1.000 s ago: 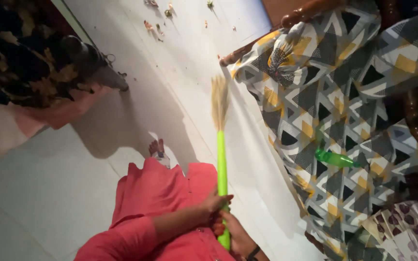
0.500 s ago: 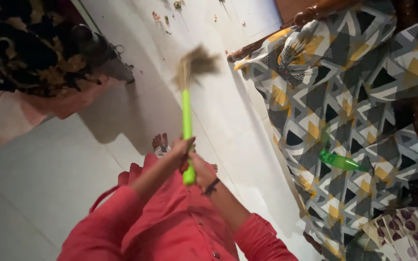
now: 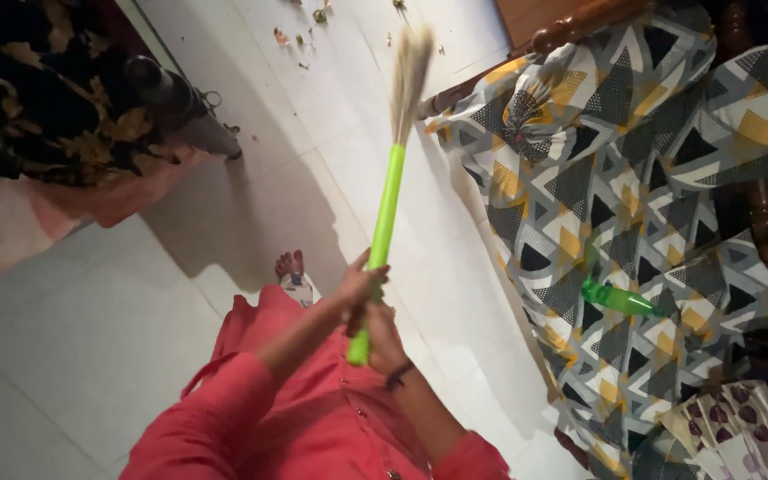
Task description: Sweeping the floor with a broom.
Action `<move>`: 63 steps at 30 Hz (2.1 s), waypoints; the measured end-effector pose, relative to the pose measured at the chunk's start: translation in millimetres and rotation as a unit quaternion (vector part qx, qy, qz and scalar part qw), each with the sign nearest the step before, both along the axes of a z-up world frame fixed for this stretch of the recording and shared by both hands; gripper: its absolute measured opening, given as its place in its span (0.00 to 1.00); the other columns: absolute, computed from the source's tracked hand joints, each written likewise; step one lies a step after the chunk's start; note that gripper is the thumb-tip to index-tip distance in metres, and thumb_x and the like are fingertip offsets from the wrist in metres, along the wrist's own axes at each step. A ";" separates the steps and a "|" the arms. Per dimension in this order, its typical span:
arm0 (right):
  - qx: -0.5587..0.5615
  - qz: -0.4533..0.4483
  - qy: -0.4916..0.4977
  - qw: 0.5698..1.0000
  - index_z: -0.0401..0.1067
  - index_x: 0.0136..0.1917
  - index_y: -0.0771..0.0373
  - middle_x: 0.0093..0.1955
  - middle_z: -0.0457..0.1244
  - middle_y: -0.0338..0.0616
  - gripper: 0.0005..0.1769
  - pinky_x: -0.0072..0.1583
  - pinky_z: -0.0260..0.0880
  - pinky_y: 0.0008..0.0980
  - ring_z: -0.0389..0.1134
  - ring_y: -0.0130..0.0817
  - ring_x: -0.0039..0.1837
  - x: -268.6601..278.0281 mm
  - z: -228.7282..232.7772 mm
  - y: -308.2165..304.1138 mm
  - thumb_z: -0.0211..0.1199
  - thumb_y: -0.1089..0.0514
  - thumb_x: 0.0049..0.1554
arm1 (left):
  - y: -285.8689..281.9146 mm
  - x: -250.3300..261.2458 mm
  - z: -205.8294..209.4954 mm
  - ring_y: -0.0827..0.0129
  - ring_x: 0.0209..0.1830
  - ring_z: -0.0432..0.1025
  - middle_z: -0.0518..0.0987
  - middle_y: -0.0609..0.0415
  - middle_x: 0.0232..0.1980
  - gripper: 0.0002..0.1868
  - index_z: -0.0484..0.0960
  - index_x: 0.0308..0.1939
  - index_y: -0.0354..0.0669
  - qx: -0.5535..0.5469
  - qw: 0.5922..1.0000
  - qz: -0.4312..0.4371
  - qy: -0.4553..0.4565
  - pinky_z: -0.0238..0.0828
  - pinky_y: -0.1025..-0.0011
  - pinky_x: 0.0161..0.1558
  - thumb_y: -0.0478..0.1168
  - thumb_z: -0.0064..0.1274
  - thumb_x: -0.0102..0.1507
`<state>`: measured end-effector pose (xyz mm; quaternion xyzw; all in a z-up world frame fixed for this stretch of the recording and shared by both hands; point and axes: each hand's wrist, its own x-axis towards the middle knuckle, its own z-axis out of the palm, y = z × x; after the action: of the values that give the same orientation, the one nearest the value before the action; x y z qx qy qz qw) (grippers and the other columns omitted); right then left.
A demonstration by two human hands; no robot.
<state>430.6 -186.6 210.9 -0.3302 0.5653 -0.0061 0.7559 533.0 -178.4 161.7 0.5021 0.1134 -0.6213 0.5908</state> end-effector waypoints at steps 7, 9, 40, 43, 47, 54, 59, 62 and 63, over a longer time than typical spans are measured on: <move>0.121 -0.059 -0.071 0.988 0.61 0.47 0.58 0.32 0.58 0.35 0.10 0.34 0.63 0.27 0.59 0.26 0.30 59.3 -133.6 -50.2 0.50 0.53 0.69 | -35.2 72.8 -71.5 0.68 0.28 0.72 0.79 0.51 0.36 0.21 0.77 0.61 0.34 0.153 0.987 -0.031 -0.026 0.76 0.69 0.30 0.42 0.54 0.68; 0.166 -0.035 -0.173 0.970 0.61 0.42 0.56 0.29 0.56 0.31 0.17 0.31 0.60 0.24 0.57 0.23 0.27 53.4 -137.3 -72.0 0.53 0.50 0.72 | -52.4 71.1 -81.5 0.66 0.26 0.70 0.77 0.50 0.34 0.22 0.73 0.61 0.31 0.101 0.990 0.068 -0.078 0.72 0.67 0.27 0.39 0.56 0.67; 0.276 -0.089 -0.103 0.952 0.59 0.44 0.57 0.34 0.55 0.32 0.10 0.32 0.59 0.21 0.54 0.20 0.30 37.6 -27.4 -36.9 0.52 0.55 0.68 | -13.0 57.8 -20.8 0.64 0.23 0.72 0.79 0.48 0.30 0.15 0.79 0.41 0.32 0.125 0.987 -0.101 -0.008 0.74 0.68 0.26 0.42 0.57 0.59; 0.248 -0.032 -0.132 0.959 0.58 0.43 0.58 0.33 0.52 0.31 0.12 0.29 0.54 0.19 0.51 0.17 0.29 18.0 14.5 -66.2 0.54 0.55 0.68 | -41.3 34.6 -1.2 0.61 0.23 0.73 0.77 0.47 0.30 0.15 0.75 0.40 0.29 0.084 0.993 0.033 -0.079 0.73 0.65 0.24 0.40 0.55 0.58; 0.143 0.156 -0.070 0.975 0.61 0.46 0.57 0.31 0.54 0.34 0.06 0.28 0.53 0.24 0.52 0.23 0.26 1.3 95.4 -77.3 0.53 0.55 0.63 | -32.7 -9.5 28.6 0.61 0.26 0.74 0.76 0.47 0.36 0.20 0.66 0.50 0.37 0.078 0.993 0.084 -0.023 0.77 0.62 0.27 0.40 0.58 0.60; 0.280 0.191 0.062 0.939 0.65 0.48 0.55 0.29 0.52 0.30 0.03 0.27 0.50 0.22 0.50 0.21 0.25 -41.8 149.5 -98.0 0.55 0.61 0.59 | -18.4 -143.2 -55.6 0.52 0.29 0.76 0.78 0.44 0.36 0.23 0.62 0.49 0.41 0.133 0.982 0.115 0.065 0.77 0.56 0.28 0.37 0.59 0.58; 0.522 0.007 0.037 0.852 0.63 0.40 0.58 0.29 0.52 0.31 0.12 0.29 0.52 0.20 0.50 0.20 0.26 -94.1 3.6 -174.3 0.55 0.53 0.65 | -76.4 -117.4 -113.3 0.63 0.26 0.73 0.79 0.48 0.32 0.21 0.78 0.41 0.34 0.119 0.990 0.072 -0.002 0.71 0.64 0.27 0.50 0.65 0.63; 0.357 0.099 0.038 0.928 0.66 0.42 0.60 0.30 0.55 0.32 0.11 0.29 0.53 0.20 0.53 0.20 0.27 -14.7 -18.6 -218.1 0.54 0.52 0.62 | -137.3 -49.8 -147.9 0.65 0.26 0.75 0.79 0.51 0.31 0.17 0.77 0.41 0.39 0.059 0.992 0.111 0.005 0.74 0.66 0.28 0.50 0.60 0.63; 0.268 0.163 -0.003 0.950 0.67 0.43 0.60 0.31 0.56 0.31 0.09 0.31 0.56 0.20 0.55 0.20 0.29 20.7 -24.1 -235.9 0.54 0.55 0.64 | -163.6 -18.1 -156.3 0.62 0.25 0.76 0.79 0.48 0.30 0.16 0.77 0.41 0.37 0.041 0.991 0.126 0.035 0.76 0.65 0.28 0.49 0.56 0.63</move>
<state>451.4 -422.6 186.7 -0.2033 0.4821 0.2674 0.8092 514.9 -342.0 5.3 0.4853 0.2216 -0.5542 0.6389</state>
